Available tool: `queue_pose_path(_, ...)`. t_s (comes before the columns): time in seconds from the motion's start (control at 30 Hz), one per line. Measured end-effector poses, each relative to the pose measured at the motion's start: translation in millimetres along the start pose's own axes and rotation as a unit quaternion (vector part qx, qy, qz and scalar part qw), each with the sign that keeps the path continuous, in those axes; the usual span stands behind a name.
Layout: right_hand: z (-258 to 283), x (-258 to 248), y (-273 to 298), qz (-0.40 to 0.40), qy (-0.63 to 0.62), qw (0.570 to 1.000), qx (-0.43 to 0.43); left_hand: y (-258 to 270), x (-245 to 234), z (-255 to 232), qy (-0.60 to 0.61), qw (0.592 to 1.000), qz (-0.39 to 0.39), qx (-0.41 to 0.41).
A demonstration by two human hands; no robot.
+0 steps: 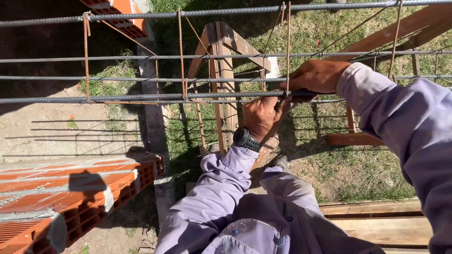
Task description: The person uses a rebar tying tool to twist and secure wire ties around the intersections of a steel rebar grid. The hands repeatedly loop the wire, insert the tool, and rotate it to tighten the connections on the construction framework.
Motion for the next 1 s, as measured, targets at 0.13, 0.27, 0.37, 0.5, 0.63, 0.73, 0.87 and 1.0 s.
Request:
queue_pose_path(0.13, -40.6, 8.2, -35.0, -0.081, -0.169, 0.981, -0.059, -14.6, -16.2, -11.4, 0.059, 0.998, 0.002, -0.033)
queue_pose_path(0.27, -35.8, 12.2, -6.0, -0.164, -0.224, 0.954, -0.115, -16.5, -19.6, -10.6, 0.06, 0.997, 0.036, -0.022)
queue_pose_path(0.37, -28.6, 24.9, 35.7, -0.262, -0.073, 0.945, -0.183, -8.8, -17.0, -7.3, 0.04, 0.995, 0.095, 0.004)
queue_pose_path(0.5, -33.5, 39.8, 59.3, -0.307, 0.108, 0.89, -0.319, -15.6, -24.9, -8.0, 0.069, 0.992, 0.101, 0.011)
queue_pose_path(0.63, -26.6, 32.3, 54.6, -0.28, -0.028, 0.925, -0.253, -14.8, -24.3, -9.3, 0.051, 0.991, 0.127, 0.0)
queue_pose_path(0.73, -21.2, 22.2, 35.7, -0.191, -0.081, 0.965, -0.159, -9.3, -23.5, -6.1, 0.033, 0.99, 0.132, 0.028)
queue_pose_path(0.87, -10.8, 7.4, 28.6, -0.05, -0.172, 0.98, -0.089, -11.5, -17.7, -6.5, 0.063, 0.996, 0.064, -0.028)
queue_pose_path(1.0, -7.6, 9.6, 19.7, -0.058, -0.091, 0.992, -0.07, -8.9, -17.1, -6.2, 0.089, 0.989, 0.047, -0.107)
Point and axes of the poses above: each hand's wrist, its own y-axis away from the middle knuckle, its own x-axis out of the palm, z = x × y, the point moved 1 cm from there along -y, towards the middle knuckle, and after that the axes turned 8 degrees about x, right-handed, at the moved point
